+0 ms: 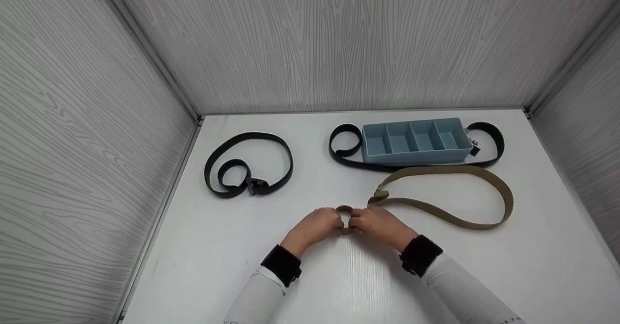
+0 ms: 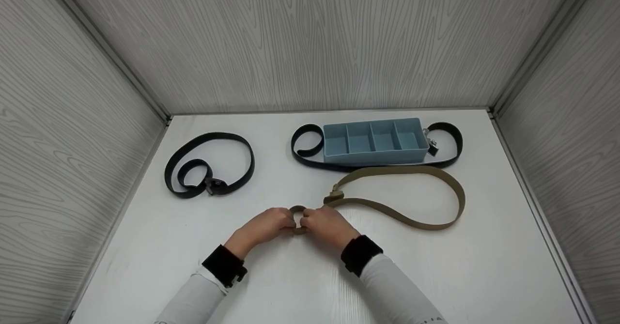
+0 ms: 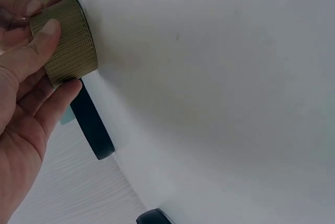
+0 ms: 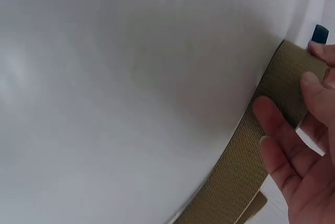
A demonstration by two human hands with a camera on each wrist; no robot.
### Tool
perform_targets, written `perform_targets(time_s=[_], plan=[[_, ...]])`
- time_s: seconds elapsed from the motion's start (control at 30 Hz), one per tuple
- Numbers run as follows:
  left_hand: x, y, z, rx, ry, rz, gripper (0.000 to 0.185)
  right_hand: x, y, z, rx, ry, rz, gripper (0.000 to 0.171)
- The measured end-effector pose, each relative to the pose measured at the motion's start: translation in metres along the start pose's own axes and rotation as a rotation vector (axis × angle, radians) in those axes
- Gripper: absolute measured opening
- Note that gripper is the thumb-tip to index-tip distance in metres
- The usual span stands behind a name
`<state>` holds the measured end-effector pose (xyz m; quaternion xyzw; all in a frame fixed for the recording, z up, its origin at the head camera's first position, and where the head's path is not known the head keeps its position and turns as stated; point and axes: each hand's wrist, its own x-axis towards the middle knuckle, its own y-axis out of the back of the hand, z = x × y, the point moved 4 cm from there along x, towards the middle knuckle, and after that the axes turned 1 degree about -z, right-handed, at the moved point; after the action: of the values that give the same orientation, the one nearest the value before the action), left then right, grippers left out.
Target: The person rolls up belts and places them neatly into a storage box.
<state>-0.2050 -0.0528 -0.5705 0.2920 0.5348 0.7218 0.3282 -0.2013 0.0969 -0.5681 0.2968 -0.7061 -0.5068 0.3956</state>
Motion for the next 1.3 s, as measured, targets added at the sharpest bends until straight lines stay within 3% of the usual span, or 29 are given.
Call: perform_targets(time_s=[0.13, 0.33, 0.53, 0.7, 1.0, 1.13, 1.3], plan=[[0.0, -0.001, -0.002, -0.027, 0.01, -0.007, 0.011, -0.001, 0.0, 0.004, -0.007, 0.008, -0.032, 0.013], [0.001, -0.002, 0.002, 0.039, 0.085, -0.029, 0.01, -0.001, -0.002, 0.004, 0.055, -0.067, -0.058, 0.008], [0.002, -0.002, 0.005, 0.085, 0.058, -0.016, 0.009, -0.004, -0.003, 0.0, 0.001, -0.031, -0.011, 0.005], [0.002, -0.002, -0.001, 0.033, 0.047, 0.007, 0.01, -0.003, 0.003, 0.005, -0.052, 0.007, 0.006, 0.009], [0.002, -0.002, -0.003, 0.051, 0.065, 0.013, 0.01, -0.001, 0.0, 0.01, 0.0, -0.027, 0.003, 0.008], [0.002, 0.001, 0.002, 0.099, 0.027, 0.074, 0.005, -0.001, -0.004, 0.007, 0.027, -0.055, 0.051, 0.005], [0.0, 0.004, 0.003, 0.237, 0.0, 0.201, 0.009, -0.001, -0.007, 0.003, 0.02, -0.09, 0.08, 0.003]])
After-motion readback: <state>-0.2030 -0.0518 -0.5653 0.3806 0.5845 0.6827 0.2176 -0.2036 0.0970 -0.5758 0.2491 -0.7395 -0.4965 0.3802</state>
